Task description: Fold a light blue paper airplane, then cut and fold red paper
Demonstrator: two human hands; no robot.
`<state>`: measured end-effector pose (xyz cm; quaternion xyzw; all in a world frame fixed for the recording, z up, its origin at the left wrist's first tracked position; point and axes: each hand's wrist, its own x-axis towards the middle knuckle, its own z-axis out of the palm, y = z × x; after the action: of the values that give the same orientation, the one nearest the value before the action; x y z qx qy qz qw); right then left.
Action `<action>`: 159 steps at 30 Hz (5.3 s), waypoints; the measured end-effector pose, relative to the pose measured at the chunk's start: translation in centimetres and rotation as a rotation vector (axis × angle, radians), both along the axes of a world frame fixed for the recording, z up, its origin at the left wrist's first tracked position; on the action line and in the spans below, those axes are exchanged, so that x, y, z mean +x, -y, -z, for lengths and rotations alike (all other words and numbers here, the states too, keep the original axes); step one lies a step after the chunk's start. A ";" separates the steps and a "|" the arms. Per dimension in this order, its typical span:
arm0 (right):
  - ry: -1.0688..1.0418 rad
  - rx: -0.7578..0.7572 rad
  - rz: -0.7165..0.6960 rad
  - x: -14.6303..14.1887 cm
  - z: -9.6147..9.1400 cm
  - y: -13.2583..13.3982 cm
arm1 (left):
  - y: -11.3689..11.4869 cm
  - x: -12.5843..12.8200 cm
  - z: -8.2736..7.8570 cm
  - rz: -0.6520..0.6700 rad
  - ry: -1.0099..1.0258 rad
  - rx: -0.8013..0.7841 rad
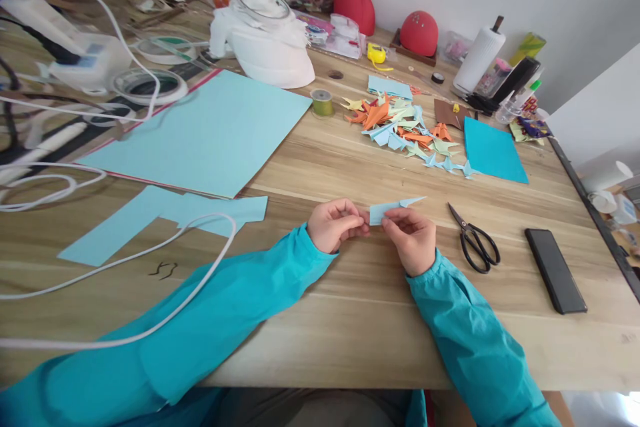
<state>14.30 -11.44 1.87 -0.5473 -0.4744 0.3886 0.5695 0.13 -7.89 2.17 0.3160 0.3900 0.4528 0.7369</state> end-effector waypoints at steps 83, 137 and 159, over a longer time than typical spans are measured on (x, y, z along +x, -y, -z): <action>-0.016 0.033 -0.106 0.1 -0.1 0.1 | 0.0 -0.3 0.1 0.104 -0.156 0.265; 0.140 0.103 0.046 -0.4 -0.1 0.7 | 0.9 -1.1 0.3 0.133 -0.361 0.606; 0.007 0.158 -0.104 -0.3 0.0 0.4 | 0.6 -0.4 0.8 -0.068 -0.212 0.578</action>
<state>14.01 -11.87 1.89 -0.4767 -0.5332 0.3773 0.5882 -0.25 -8.46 1.39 0.5448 0.3300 0.5340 0.5560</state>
